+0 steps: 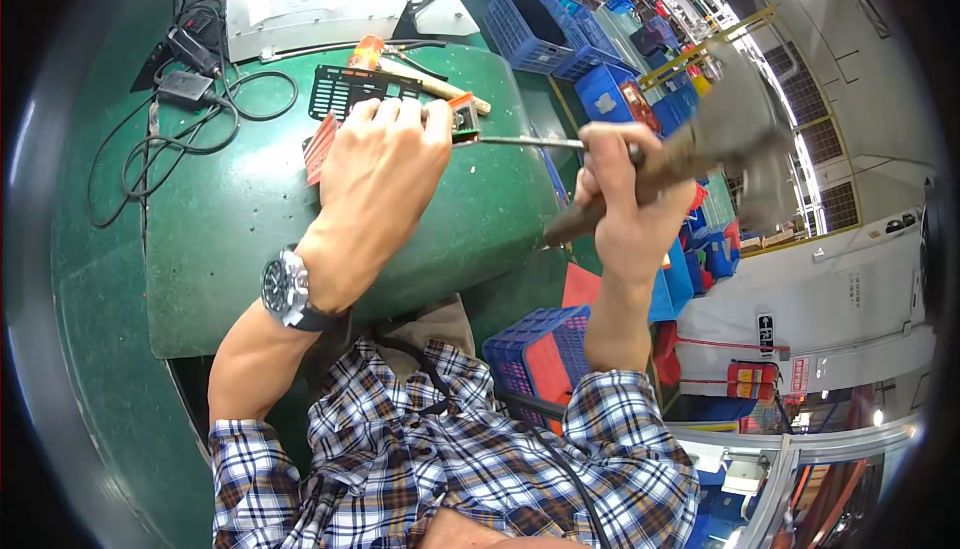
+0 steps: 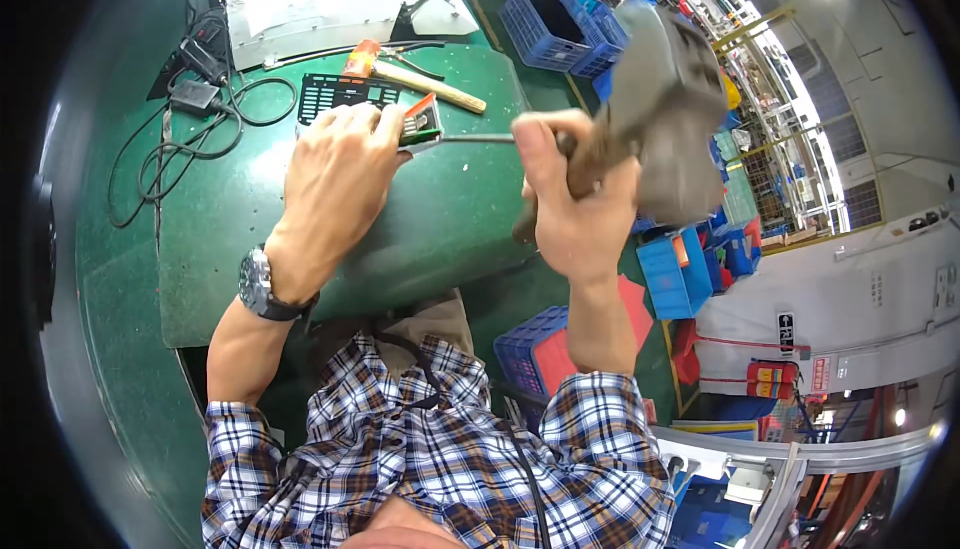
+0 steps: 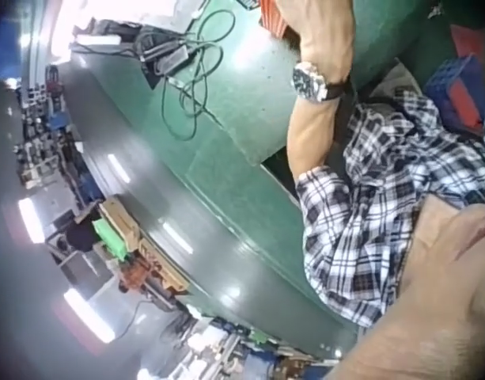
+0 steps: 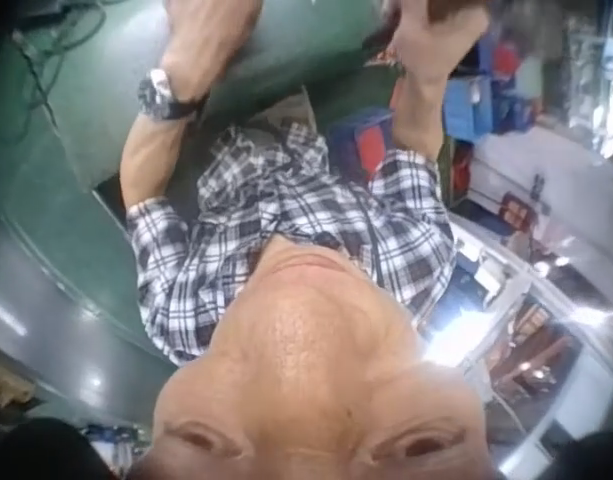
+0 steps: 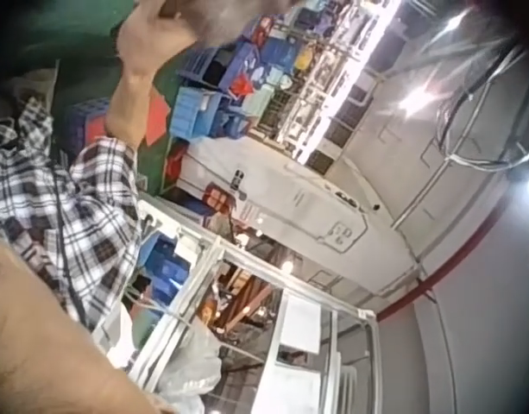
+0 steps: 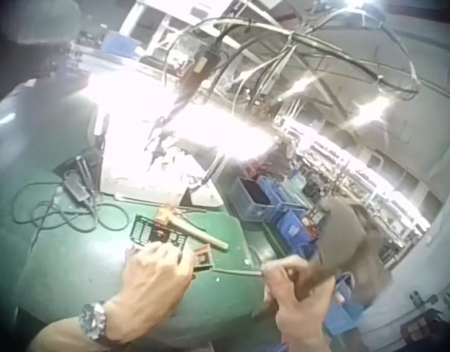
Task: Assembling components onto a circuit board by precisely hammering a metal pin into specific points.
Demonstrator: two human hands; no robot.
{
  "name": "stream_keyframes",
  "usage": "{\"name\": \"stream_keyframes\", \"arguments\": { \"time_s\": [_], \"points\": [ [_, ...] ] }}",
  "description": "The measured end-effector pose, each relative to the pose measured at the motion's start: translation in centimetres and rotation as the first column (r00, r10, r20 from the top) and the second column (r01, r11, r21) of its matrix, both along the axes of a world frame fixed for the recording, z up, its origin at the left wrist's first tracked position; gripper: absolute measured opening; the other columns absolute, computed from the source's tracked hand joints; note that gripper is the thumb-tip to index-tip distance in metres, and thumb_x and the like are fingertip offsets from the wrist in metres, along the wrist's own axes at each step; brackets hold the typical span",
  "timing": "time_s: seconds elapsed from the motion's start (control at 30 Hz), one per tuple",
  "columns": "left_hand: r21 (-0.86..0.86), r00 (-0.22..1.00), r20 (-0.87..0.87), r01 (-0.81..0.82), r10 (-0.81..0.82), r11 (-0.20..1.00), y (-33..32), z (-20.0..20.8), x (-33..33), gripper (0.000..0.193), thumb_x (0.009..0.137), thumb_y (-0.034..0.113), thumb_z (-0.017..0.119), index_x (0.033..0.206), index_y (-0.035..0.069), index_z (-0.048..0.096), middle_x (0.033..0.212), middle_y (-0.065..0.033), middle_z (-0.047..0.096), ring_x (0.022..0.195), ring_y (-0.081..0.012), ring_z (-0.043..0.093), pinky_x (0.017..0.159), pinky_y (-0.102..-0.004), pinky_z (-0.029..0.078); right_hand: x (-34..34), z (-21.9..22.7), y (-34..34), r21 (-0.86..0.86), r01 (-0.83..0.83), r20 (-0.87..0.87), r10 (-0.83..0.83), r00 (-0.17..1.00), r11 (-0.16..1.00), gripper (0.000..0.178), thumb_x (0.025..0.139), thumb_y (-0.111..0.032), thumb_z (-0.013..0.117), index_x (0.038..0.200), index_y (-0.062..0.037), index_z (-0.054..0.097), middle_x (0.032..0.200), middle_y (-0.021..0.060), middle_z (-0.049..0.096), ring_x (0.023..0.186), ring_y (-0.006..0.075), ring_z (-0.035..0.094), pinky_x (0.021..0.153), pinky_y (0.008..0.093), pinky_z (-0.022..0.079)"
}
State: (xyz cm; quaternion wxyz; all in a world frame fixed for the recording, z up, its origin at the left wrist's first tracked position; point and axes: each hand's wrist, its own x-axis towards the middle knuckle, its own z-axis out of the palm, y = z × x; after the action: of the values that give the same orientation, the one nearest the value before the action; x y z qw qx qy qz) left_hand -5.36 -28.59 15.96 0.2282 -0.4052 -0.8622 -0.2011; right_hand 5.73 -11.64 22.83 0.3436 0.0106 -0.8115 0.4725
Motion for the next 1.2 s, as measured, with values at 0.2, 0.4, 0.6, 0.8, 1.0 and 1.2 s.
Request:
{"name": "stream_keyframes", "arguments": {
  "time_s": [0.2, 0.4, 0.6, 0.8, 1.0, 1.2],
  "points": [
    [0.094, 0.986, -0.168, -0.001, 0.017, 0.996, 0.3, -2.2, 1.1, 0.017, 0.079, 0.010, 0.063, 0.093, 0.002, 0.068, 0.088, -0.0137, 0.068, 0.091, -0.0267, 0.066, 0.096, -0.0404, 0.049, 3.1, -2.0, -0.5, 0.000, 0.053, 0.011, -0.053, 0.999, 0.999, 0.020, 0.097, -0.013, 0.066, 0.098, 0.0064, 0.067, 0.073, 0.0043, 0.058, 0.061, 0.0093, 0.054, 0.057, 0.0250, 0.045],
    [0.088, 0.982, -0.187, 0.033, -0.016, 0.996, 0.8, -3.0, 2.4, 0.015, 0.077, 0.010, 0.063, 0.085, -0.002, 0.066, 0.086, -0.0200, 0.066, 0.096, -0.0340, 0.066, 0.102, -0.0446, 0.048, 4.9, -2.7, 0.6, 0.101, 0.094, 0.068, -0.101, 0.993, 0.990, 0.020, 0.097, -0.011, 0.065, 0.099, 0.0086, 0.068, 0.073, 0.0070, 0.060, 0.061, 0.0108, 0.056, 0.057, 0.0252, 0.046],
    [-0.014, 0.965, -0.259, 0.039, -0.042, 0.999, 0.6, -3.5, 2.9, 0.014, 0.077, 0.008, 0.061, 0.084, -0.004, 0.064, 0.089, -0.0250, 0.067, 0.095, -0.0340, 0.068, 0.108, -0.0467, 0.046, 4.8, -2.3, 0.9, 0.167, 0.070, 0.066, -0.082, 0.994, 0.984, 0.023, 0.095, -0.014, 0.068, 0.094, 0.0086, 0.068, 0.072, 0.0085, 0.061, 0.059, 0.0111, 0.056, 0.056, 0.0254, 0.045],
    [-0.044, 0.953, -0.289, 0.086, -0.095, 0.995, 0.3, -4.0, 3.8, 0.014, 0.078, 0.007, 0.060, 0.082, -0.006, 0.064, 0.090, -0.0270, 0.068, 0.093, -0.0330, 0.069, 0.109, -0.0473, 0.046, 4.5, -2.4, 0.4, 0.085, 0.122, 0.004, -0.123, 0.992, 0.989, 0.025, 0.094, -0.017, 0.070, 0.088, 0.0077, 0.068, 0.070, 0.0086, 0.061, 0.056, 0.0120, 0.056, 0.055, 0.0259, 0.044],
    [-0.083, 0.942, -0.318, 0.086, -0.108, 0.993, -0.3, -3.6, 3.7, 0.014, 0.078, 0.007, 0.060, 0.081, -0.005, 0.064, 0.089, -0.0268, 0.068, 0.093, -0.0324, 0.068, 0.109, -0.0468, 0.046, 2.0, -1.0, -0.6, 0.109, 0.101, 0.041, -0.106, 0.994, 0.989, 0.016, 0.094, -0.009, 0.067, 0.086, 0.0044, 0.066, 0.065, 0.0028, 0.057, 0.055, 0.0087, 0.053, 0.052, 0.0235, 0.042],
    [-0.123, 0.943, -0.318, 0.063, -0.100, 0.990, 0.8, -3.7, 3.5, 0.015, 0.080, 0.008, 0.060, 0.087, -0.005, 0.064, 0.096, -0.0264, 0.068, 0.098, -0.0337, 0.068, 0.109, -0.0453, 0.046, -1.9, 1.1, 1.7, 0.158, 0.000, 0.137, -0.022, 0.990, 0.987, 0.020, 0.093, -0.015, 0.071, 0.082, 0.0006, 0.065, 0.063, -0.0002, 0.055, 0.052, 0.0054, 0.051, 0.049, 0.0218, 0.038]
  ]
}}
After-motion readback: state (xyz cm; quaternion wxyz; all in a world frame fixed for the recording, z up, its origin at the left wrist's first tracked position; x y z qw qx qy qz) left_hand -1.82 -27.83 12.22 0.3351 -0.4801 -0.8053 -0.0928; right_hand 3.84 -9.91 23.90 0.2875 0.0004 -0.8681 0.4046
